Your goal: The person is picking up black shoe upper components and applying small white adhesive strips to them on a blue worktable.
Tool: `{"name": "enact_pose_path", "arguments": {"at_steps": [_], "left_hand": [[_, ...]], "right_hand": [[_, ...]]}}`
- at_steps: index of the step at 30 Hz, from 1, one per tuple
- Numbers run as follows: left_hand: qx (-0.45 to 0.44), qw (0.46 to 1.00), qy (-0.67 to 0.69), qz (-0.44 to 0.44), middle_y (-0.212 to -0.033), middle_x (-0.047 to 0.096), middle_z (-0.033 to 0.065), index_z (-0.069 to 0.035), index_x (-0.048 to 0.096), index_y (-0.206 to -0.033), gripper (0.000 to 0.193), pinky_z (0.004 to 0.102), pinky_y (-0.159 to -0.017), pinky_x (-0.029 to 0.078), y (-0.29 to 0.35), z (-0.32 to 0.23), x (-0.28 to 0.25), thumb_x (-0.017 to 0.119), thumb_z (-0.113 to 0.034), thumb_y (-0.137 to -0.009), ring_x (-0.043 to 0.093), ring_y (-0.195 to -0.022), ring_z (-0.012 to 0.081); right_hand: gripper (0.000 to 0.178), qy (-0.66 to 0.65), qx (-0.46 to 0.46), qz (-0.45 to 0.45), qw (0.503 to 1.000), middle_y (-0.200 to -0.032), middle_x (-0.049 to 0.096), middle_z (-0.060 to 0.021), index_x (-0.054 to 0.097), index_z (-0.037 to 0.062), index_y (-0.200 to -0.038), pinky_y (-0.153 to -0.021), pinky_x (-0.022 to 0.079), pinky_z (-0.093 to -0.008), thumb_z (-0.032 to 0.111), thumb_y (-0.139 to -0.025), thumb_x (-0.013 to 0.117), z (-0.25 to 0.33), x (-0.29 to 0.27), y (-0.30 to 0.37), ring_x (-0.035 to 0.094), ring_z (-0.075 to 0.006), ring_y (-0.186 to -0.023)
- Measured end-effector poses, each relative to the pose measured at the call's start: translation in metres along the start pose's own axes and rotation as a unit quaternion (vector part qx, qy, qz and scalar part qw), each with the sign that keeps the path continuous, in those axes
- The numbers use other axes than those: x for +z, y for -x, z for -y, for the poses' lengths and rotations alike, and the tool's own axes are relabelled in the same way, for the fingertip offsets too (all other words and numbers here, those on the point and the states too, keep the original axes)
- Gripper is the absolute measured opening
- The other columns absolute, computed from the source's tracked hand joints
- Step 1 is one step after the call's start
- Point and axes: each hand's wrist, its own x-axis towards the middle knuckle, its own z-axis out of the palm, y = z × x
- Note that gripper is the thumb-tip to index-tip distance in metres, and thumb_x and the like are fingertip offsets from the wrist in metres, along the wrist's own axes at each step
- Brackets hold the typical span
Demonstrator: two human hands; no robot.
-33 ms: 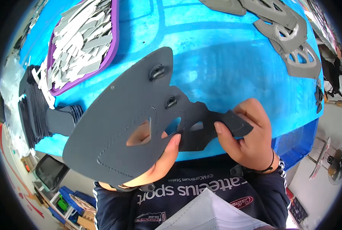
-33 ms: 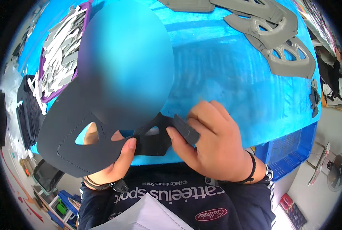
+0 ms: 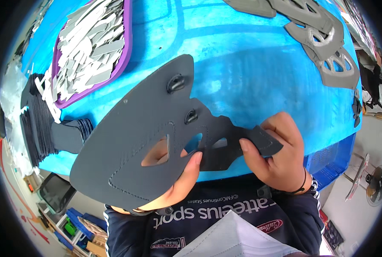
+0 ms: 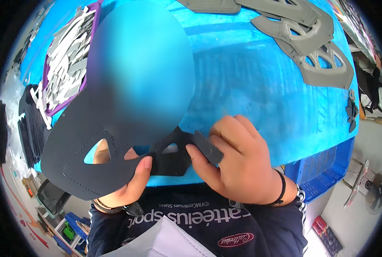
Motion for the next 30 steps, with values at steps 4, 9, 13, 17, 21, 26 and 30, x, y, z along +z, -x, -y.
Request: {"name": "enact_pose_path", "arguments": {"at_steps": [4,9,13,17,21,26,30], "left_hand": [[-0.017,1.000,0.006,0.006,-0.102,0.058,0.0164,0.008,0.050,-0.113,0.041,0.0331,-0.081,0.043,-0.0004,-0.0026,0.0030,0.061,0.001,-0.074,0.055,-0.093,0.0236],[0.027,0.999,-0.039,-0.006,-0.100,0.059,0.0177,0.006,0.059,-0.099,0.028,0.0320,-0.076,0.044,-0.0017,-0.0016,0.0023,0.064,-0.001,-0.072,0.058,-0.086,0.0265],[-0.027,0.998,-0.060,-0.013,-0.096,0.060,0.0171,0.005,0.062,-0.091,0.020,0.0320,-0.074,0.044,-0.0069,-0.0055,0.0054,0.064,-0.002,-0.072,0.058,-0.083,0.0264],[0.001,0.997,-0.076,-0.006,-0.096,0.061,0.0176,0.006,0.062,-0.091,0.020,0.0333,-0.076,0.045,-0.0036,-0.0037,0.0012,0.064,-0.003,-0.073,0.059,-0.085,0.0283],[-0.023,0.987,-0.157,-0.017,-0.095,0.061,0.0177,0.005,0.064,-0.092,0.022,0.0338,-0.079,0.045,0.0010,-0.0030,0.0012,0.065,-0.003,-0.071,0.059,-0.086,0.0300],[0.002,0.982,-0.189,-0.013,-0.091,0.062,0.0168,0.003,0.065,-0.087,0.021,0.0322,-0.077,0.045,-0.0066,-0.0097,0.0041,0.068,-0.004,-0.068,0.060,-0.083,0.0289],[0.009,0.972,-0.235,0.010,-0.093,0.063,0.0167,0.002,0.066,-0.088,0.023,0.0322,-0.076,0.046,-0.0074,-0.0081,0.0054,0.070,-0.006,-0.067,0.062,-0.084,0.0290]], "right_hand": [[0.018,0.031,-0.036,-0.006,0.999,-0.069,0.048,-0.0091,0.057,-0.0029,-0.063,-0.047,0.034,-0.0313,0.004,-0.060,0.073,-0.0022,-0.0001,0.0018,0.042,-0.0224,-0.053],[0.017,0.056,-0.055,-0.001,0.997,-0.068,0.048,-0.0078,0.057,-0.0018,-0.060,-0.045,0.033,-0.0303,0.004,-0.058,0.073,-0.0001,-0.0003,0.0028,0.042,-0.0203,-0.053],[0.017,0.058,-0.069,-0.010,0.996,-0.067,0.048,-0.0071,0.057,-0.0013,-0.059,-0.045,0.033,-0.0298,0.003,-0.057,0.072,-0.0034,0.0013,0.0007,0.041,-0.0195,-0.053],[0.017,0.059,-0.062,-0.017,0.996,-0.066,0.048,-0.0069,0.056,-0.0011,-0.059,-0.046,0.032,-0.0297,0.003,-0.057,0.072,-0.0009,0.0034,0.0011,0.041,-0.0194,-0.053],[0.017,0.070,-0.060,-0.016,0.996,-0.066,0.047,-0.0065,0.056,-0.0004,-0.060,-0.046,0.032,-0.0294,0.004,-0.057,0.073,0.0000,0.0032,0.0009,0.041,-0.0193,-0.054],[0.016,0.087,-0.059,-0.010,0.994,-0.067,0.046,-0.0053,0.057,0.0021,-0.060,-0.046,0.033,-0.0290,0.006,-0.058,0.072,-0.0003,0.0034,0.0021,0.041,-0.0190,-0.055],[0.017,0.157,-0.097,0.002,0.983,-0.071,0.046,-0.0063,0.056,0.0034,-0.061,-0.048,0.035,-0.0297,0.006,-0.058,0.073,0.0011,0.0065,0.0070,0.044,-0.0211,-0.057]]}}
